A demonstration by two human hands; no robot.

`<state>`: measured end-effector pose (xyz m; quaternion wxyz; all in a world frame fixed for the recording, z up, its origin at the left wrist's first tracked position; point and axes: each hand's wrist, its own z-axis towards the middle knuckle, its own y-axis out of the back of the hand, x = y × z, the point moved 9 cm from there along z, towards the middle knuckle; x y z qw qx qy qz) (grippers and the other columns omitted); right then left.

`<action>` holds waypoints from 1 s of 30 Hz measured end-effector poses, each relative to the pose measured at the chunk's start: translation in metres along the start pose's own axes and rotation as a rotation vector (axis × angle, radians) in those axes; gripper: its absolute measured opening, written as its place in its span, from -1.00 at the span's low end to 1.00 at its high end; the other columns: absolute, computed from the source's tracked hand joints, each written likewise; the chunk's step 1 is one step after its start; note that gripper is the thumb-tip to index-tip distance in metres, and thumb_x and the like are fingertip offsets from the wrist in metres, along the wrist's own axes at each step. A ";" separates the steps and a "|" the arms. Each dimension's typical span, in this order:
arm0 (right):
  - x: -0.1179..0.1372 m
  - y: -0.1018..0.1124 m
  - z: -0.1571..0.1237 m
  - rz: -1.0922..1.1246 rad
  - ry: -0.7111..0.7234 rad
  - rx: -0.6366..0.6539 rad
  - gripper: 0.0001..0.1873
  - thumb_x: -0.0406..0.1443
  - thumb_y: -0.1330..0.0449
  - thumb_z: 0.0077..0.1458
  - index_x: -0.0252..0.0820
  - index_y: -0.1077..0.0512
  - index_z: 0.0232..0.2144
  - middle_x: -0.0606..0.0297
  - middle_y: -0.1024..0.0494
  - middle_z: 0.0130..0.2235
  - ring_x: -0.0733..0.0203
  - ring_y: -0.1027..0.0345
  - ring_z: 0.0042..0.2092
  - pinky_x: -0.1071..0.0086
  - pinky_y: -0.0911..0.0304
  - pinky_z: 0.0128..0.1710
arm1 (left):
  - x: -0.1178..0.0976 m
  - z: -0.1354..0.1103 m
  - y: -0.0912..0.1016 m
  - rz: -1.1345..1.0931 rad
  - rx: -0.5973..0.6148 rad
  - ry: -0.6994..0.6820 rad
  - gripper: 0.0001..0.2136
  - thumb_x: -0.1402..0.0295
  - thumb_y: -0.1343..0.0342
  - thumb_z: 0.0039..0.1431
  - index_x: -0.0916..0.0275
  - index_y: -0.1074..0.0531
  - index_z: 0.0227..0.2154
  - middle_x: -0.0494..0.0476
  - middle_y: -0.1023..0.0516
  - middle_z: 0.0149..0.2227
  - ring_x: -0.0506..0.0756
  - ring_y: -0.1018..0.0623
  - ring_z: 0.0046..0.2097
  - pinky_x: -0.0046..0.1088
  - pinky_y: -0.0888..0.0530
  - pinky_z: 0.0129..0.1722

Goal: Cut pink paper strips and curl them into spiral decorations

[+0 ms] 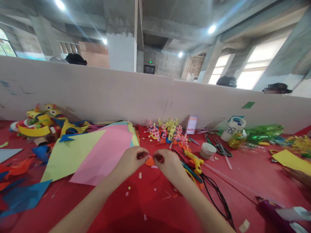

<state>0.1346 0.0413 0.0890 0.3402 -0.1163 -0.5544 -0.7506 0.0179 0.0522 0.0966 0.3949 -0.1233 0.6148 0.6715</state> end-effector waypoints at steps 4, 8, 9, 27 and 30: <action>-0.012 -0.008 0.002 0.165 -0.101 0.054 -0.89 -0.40 -0.15 -0.06 -0.20 -0.49 -0.52 0.29 -0.53 -0.51 0.25 -0.37 -0.47 0.46 -0.14 -0.47 | 0.001 0.001 -0.002 -0.013 0.018 0.033 -0.84 0.35 -0.06 0.00 0.25 -0.51 -0.39 0.12 -0.59 -0.37 0.09 -0.52 -0.35 -0.45 -0.39 -0.35; -0.026 -0.018 0.006 0.302 -0.148 0.061 -0.91 -0.37 -0.16 -0.12 -0.21 -0.47 -0.55 0.29 -0.51 -0.55 0.24 -0.35 -0.49 0.45 -0.14 -0.49 | 0.001 0.000 -0.008 0.027 0.041 0.047 -0.84 0.40 -0.02 0.01 0.26 -0.50 -0.43 0.13 -0.59 -0.41 0.08 -0.52 -0.38 -0.47 -0.36 -0.39; -0.029 -0.022 0.007 0.347 -0.160 0.067 -0.92 -0.36 -0.16 -0.12 -0.21 -0.46 -0.55 0.30 -0.50 -0.56 0.24 -0.35 -0.49 0.45 -0.15 -0.49 | 0.002 0.000 -0.010 0.044 0.045 0.049 -0.84 0.42 -0.01 0.00 0.27 -0.49 -0.44 0.12 -0.58 -0.43 0.08 -0.51 -0.40 -0.47 -0.35 -0.41; -0.047 -0.033 0.014 0.597 -0.144 -0.076 -0.84 -0.21 -0.19 -0.13 -0.20 -0.40 -0.53 0.29 -0.45 -0.49 0.23 -0.30 -0.40 0.38 -0.22 -0.35 | 0.017 0.002 -0.017 -0.301 -0.039 0.074 -0.97 0.37 -0.01 -0.01 0.20 -0.31 -0.47 0.03 -0.51 -0.51 0.08 -0.53 -0.42 -0.48 -0.36 -0.42; -0.042 -0.038 0.013 0.690 -0.172 -0.025 -0.81 -0.18 -0.16 -0.11 -0.20 -0.35 -0.51 0.32 -0.43 -0.50 0.25 -0.31 -0.45 0.38 -0.24 -0.41 | 0.018 0.004 -0.020 -0.437 -0.007 0.103 -0.96 0.38 -0.03 -0.06 0.20 -0.29 -0.49 0.00 -0.48 -0.54 0.07 -0.53 -0.44 -0.48 -0.36 -0.42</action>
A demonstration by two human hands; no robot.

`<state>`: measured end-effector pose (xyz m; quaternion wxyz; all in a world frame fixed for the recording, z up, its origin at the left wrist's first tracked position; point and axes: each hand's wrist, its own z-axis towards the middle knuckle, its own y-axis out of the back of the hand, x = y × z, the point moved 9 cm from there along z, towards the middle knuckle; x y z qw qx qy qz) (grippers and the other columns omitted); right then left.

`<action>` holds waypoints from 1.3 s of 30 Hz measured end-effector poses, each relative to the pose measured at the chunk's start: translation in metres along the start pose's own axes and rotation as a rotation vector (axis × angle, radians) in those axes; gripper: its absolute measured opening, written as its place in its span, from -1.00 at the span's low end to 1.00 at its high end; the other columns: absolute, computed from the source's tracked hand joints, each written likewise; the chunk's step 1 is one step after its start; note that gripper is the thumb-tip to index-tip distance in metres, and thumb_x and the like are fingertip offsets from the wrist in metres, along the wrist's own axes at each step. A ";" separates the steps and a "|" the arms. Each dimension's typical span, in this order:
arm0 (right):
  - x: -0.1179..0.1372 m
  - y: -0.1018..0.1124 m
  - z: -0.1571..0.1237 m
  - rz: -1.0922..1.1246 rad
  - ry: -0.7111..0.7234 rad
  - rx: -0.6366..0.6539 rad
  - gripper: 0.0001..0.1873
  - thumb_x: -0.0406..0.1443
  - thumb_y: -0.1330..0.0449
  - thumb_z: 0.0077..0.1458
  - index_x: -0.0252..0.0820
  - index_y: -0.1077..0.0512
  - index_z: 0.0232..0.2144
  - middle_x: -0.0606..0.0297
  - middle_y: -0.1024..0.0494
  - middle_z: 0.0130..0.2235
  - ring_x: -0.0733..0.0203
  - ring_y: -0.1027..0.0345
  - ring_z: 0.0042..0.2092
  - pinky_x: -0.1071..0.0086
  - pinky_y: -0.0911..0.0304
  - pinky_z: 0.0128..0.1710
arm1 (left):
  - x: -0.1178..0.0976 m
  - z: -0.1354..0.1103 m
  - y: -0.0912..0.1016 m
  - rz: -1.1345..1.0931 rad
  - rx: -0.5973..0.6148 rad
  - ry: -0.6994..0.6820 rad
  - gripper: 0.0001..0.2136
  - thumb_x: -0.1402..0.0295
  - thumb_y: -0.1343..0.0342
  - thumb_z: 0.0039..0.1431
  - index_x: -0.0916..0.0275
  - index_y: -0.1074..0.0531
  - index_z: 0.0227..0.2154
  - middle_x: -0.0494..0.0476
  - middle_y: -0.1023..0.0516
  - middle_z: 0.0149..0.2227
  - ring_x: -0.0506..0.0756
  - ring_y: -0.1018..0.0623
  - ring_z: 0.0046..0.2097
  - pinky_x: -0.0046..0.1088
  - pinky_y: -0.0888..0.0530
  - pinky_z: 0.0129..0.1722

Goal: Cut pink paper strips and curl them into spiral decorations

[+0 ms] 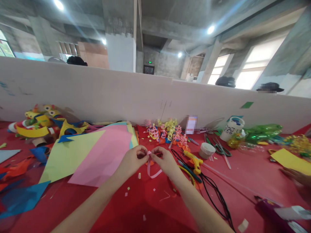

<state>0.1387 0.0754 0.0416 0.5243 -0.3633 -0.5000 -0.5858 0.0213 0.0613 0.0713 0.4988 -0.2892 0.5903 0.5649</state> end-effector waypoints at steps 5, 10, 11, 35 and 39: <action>0.005 -0.004 -0.002 0.077 -0.009 0.004 -0.81 -0.18 -0.15 -0.10 -0.19 -0.31 -0.49 0.36 -0.39 -0.51 0.30 -0.28 -0.50 0.42 -0.22 -0.49 | 0.000 0.002 -0.003 -0.130 0.011 0.021 -0.89 0.39 -0.09 -0.17 0.22 -0.29 -0.50 -0.01 -0.44 -0.53 0.05 -0.49 -0.42 -0.46 -0.38 -0.37; 0.006 -0.004 -0.001 0.193 -0.064 0.079 -0.82 -0.21 -0.17 -0.10 -0.18 -0.28 -0.46 0.39 -0.39 -0.52 0.29 -0.32 -0.49 0.41 -0.28 -0.44 | 0.002 0.000 0.000 -0.215 -0.032 0.040 -0.85 0.32 -0.10 -0.10 0.24 -0.30 -0.44 0.04 -0.46 -0.45 0.06 -0.49 -0.36 -0.42 -0.40 -0.30; 0.007 -0.003 -0.001 0.221 -0.073 0.105 -0.82 -0.21 -0.17 -0.10 -0.17 -0.28 -0.44 0.39 -0.40 -0.51 0.29 -0.34 -0.47 0.39 -0.30 -0.41 | 0.003 0.000 0.001 -0.241 -0.037 0.053 -0.83 0.31 -0.10 -0.08 0.24 -0.30 -0.40 0.04 -0.46 -0.43 0.05 -0.50 -0.36 -0.42 -0.41 -0.30; 0.034 0.005 -0.005 0.045 0.121 0.017 -0.77 -0.18 -0.19 -0.04 -0.14 -0.26 -0.37 0.37 -0.36 -0.44 0.29 -0.28 -0.41 0.43 -0.21 -0.42 | -0.005 -0.003 0.001 -0.210 0.060 0.067 -0.78 0.31 -0.15 -0.09 0.28 -0.52 -0.35 0.15 -0.60 -0.29 0.15 -0.53 -0.16 -0.31 -0.39 -0.09; 0.032 0.004 -0.003 0.057 0.130 0.017 -0.76 -0.13 -0.18 -0.03 -0.15 -0.26 -0.45 0.38 -0.35 -0.47 0.32 -0.22 -0.45 0.44 -0.17 -0.44 | -0.007 -0.003 -0.001 -0.199 0.066 0.045 -0.76 0.29 -0.17 -0.07 0.30 -0.51 -0.32 0.17 -0.60 -0.27 0.15 -0.53 -0.17 -0.33 -0.41 -0.11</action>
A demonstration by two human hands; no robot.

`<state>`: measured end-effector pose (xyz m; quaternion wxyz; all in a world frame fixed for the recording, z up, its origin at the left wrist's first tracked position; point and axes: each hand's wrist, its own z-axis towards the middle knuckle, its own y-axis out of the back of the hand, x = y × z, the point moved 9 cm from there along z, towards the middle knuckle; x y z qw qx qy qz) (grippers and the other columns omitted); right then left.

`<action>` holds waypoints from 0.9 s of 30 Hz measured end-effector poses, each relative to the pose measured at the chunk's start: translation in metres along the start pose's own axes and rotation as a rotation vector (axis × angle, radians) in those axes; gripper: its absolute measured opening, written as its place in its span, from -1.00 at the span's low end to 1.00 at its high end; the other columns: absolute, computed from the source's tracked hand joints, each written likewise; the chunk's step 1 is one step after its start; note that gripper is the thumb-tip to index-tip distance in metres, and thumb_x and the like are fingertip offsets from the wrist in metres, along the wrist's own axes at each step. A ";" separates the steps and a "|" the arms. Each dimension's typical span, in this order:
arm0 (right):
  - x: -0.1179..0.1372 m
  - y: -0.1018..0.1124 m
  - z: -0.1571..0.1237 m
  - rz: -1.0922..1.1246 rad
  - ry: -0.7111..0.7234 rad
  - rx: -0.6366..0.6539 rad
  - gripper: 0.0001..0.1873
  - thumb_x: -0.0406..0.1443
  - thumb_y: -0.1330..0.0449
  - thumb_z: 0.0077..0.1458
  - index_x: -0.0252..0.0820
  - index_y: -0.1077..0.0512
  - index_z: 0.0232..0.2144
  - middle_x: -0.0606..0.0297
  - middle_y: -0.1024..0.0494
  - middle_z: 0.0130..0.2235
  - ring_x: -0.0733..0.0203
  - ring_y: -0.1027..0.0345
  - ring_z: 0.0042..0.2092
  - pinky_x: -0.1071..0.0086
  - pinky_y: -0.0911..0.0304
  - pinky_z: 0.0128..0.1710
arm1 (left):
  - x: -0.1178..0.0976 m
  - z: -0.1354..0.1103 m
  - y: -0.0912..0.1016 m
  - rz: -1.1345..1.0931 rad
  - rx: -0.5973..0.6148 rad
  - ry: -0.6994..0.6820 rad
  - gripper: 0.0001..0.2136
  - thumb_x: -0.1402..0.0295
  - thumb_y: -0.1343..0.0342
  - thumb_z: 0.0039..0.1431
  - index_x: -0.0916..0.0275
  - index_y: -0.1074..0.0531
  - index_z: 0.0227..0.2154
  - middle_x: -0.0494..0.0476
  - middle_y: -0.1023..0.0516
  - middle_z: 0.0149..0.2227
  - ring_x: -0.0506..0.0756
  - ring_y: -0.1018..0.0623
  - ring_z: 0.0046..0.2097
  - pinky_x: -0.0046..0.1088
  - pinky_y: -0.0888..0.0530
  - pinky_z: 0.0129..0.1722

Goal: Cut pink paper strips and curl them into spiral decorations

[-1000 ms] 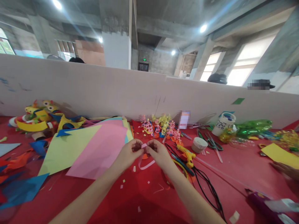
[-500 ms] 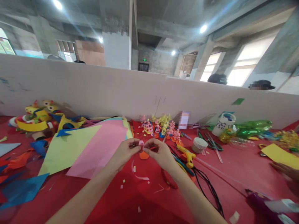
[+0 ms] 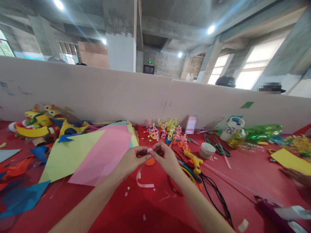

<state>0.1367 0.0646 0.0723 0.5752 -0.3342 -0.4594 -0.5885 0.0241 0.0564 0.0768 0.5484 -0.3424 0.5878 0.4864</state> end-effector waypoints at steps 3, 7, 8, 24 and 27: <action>-0.008 -0.004 0.002 0.094 -0.068 0.047 -0.65 -0.03 -0.20 -0.09 -0.15 -0.23 -0.51 0.44 -0.27 -0.54 0.36 -0.15 -0.52 0.46 -0.12 -0.51 | -0.002 0.000 -0.001 -0.008 -0.004 -0.024 -0.76 0.28 -0.16 -0.05 0.29 -0.50 -0.31 0.15 -0.60 -0.29 0.13 -0.54 -0.19 -0.34 -0.42 -0.13; -0.016 -0.013 -0.001 0.265 -0.189 0.137 -0.57 0.03 -0.24 -0.18 -0.15 -0.21 -0.52 0.49 -0.24 -0.58 0.39 -0.11 -0.56 0.47 -0.12 -0.52 | -0.004 0.001 -0.002 0.012 0.003 -0.057 -0.77 0.27 -0.14 -0.03 0.29 -0.49 -0.33 0.14 -0.60 -0.30 0.12 -0.54 -0.21 -0.36 -0.42 -0.16; -0.016 -0.014 -0.003 0.303 -0.214 0.155 -0.57 0.02 -0.25 -0.19 -0.15 -0.20 -0.52 0.50 -0.25 -0.58 0.40 -0.11 -0.56 0.48 -0.13 -0.51 | -0.004 0.001 -0.001 0.024 -0.006 -0.063 -0.78 0.27 -0.13 -0.03 0.28 -0.49 -0.33 0.14 -0.60 -0.31 0.11 -0.54 -0.22 -0.36 -0.43 -0.17; 0.007 0.003 0.000 -0.051 -0.060 0.154 -0.80 -0.17 -0.12 0.01 -0.19 -0.36 -0.47 0.40 -0.36 -0.53 0.34 -0.23 -0.49 0.46 -0.16 -0.47 | -0.007 0.003 -0.004 0.081 0.015 -0.109 -0.78 0.35 -0.07 -0.05 0.26 -0.39 -0.29 0.11 -0.53 -0.37 0.07 -0.51 -0.31 -0.41 -0.41 -0.29; 0.007 0.005 -0.001 -0.054 -0.101 0.166 -0.80 -0.17 -0.14 -0.02 -0.20 -0.37 -0.50 0.40 -0.36 -0.56 0.33 -0.22 -0.52 0.44 -0.15 -0.47 | -0.008 0.002 -0.005 0.166 0.014 -0.123 -0.78 0.35 -0.04 -0.02 0.27 -0.38 -0.27 0.09 -0.51 -0.39 0.03 -0.46 -0.40 -0.47 -0.36 -0.40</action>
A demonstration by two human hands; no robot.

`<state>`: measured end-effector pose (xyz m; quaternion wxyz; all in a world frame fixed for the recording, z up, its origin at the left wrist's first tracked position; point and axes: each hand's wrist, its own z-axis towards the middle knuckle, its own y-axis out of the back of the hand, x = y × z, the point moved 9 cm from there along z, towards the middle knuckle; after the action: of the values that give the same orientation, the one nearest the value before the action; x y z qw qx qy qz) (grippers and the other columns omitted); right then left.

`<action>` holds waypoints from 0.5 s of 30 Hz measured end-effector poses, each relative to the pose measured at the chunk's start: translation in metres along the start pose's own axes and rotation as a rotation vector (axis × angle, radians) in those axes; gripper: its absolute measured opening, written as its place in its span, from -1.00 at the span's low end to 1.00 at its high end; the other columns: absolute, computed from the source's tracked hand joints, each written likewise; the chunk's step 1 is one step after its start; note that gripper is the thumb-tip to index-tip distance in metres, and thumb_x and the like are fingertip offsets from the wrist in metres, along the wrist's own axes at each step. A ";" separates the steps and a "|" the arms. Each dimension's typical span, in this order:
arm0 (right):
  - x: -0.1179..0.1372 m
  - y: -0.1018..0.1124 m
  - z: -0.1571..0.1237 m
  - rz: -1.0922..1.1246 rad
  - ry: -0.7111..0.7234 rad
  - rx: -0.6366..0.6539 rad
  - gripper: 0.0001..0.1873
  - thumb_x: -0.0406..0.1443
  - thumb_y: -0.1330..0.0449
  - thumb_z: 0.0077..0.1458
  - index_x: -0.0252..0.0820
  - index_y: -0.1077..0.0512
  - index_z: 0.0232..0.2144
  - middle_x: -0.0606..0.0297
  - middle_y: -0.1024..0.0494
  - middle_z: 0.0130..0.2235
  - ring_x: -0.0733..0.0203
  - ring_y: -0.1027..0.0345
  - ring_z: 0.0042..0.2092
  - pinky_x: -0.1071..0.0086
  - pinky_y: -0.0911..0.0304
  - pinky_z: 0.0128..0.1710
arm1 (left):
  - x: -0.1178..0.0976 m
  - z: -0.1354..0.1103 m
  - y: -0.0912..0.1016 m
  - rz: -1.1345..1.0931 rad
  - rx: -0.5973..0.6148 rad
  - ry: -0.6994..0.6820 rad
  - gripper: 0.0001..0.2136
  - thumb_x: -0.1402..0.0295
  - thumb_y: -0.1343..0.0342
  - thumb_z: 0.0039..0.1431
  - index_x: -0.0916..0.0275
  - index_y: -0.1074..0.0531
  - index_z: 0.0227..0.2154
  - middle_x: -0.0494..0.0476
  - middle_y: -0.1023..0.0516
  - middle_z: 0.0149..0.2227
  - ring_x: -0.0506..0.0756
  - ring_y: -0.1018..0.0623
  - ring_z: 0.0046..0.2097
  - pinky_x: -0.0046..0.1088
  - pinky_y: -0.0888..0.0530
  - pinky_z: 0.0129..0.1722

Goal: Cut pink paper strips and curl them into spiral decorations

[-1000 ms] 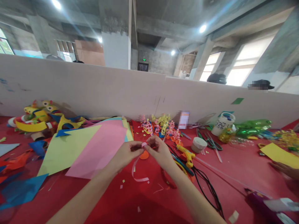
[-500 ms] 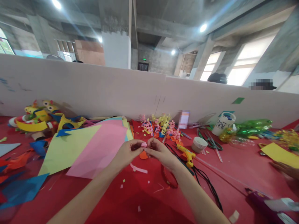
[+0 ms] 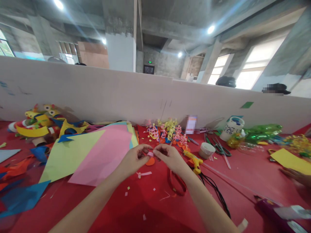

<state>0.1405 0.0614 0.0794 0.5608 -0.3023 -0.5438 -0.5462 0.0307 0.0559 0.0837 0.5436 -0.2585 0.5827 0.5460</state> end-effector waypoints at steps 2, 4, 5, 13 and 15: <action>0.000 0.001 -0.001 0.001 -0.036 0.023 -0.80 -0.17 -0.16 -0.04 -0.21 -0.38 -0.51 0.40 -0.37 -0.57 0.33 -0.22 -0.52 0.44 -0.15 -0.47 | -0.002 -0.001 -0.001 0.054 0.006 -0.008 -0.78 0.37 -0.03 -0.01 0.27 -0.38 -0.26 0.07 -0.50 -0.39 0.01 -0.43 -0.44 -0.50 -0.33 -0.43; -0.002 0.001 -0.003 -0.011 -0.077 0.063 -0.80 -0.18 -0.19 -0.07 -0.21 -0.40 -0.52 0.39 -0.39 -0.57 0.33 -0.23 -0.52 0.44 -0.14 -0.47 | -0.004 -0.003 -0.002 0.098 0.012 -0.014 -0.78 0.38 -0.03 -0.02 0.26 -0.38 -0.25 0.06 -0.50 -0.40 0.01 -0.43 -0.43 -0.51 -0.32 -0.44; -0.004 0.000 -0.003 -0.017 -0.099 0.087 -0.81 -0.19 -0.20 -0.08 -0.21 -0.41 -0.52 0.39 -0.39 -0.57 0.32 -0.24 -0.52 0.44 -0.14 -0.47 | -0.004 -0.003 -0.003 0.116 0.019 -0.015 -0.78 0.38 -0.02 -0.02 0.26 -0.38 -0.25 0.05 -0.50 -0.40 0.01 -0.42 -0.44 -0.51 -0.32 -0.45; -0.008 -0.001 -0.007 -0.054 -0.150 0.135 -0.89 -0.28 -0.18 -0.10 -0.20 -0.41 -0.57 0.39 -0.39 -0.60 0.33 -0.22 -0.54 0.46 -0.12 -0.51 | 0.003 -0.004 -0.007 0.113 0.085 0.050 -0.73 0.33 -0.09 -0.06 0.27 -0.37 -0.24 0.08 -0.54 -0.41 0.04 -0.47 -0.41 -0.49 -0.34 -0.42; -0.007 -0.001 -0.007 -0.056 -0.152 0.144 -0.89 -0.28 -0.18 -0.10 -0.20 -0.41 -0.57 0.39 -0.38 -0.60 0.33 -0.22 -0.54 0.46 -0.12 -0.51 | 0.007 -0.004 -0.007 0.065 0.098 0.093 -0.73 0.31 -0.12 -0.07 0.27 -0.37 -0.26 0.08 -0.54 -0.43 0.06 -0.50 -0.38 -0.47 -0.36 -0.39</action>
<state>0.1430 0.0567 0.0705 0.5226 -0.2863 -0.6311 -0.4966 0.0341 0.0526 0.0738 0.5100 -0.2377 0.6415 0.5214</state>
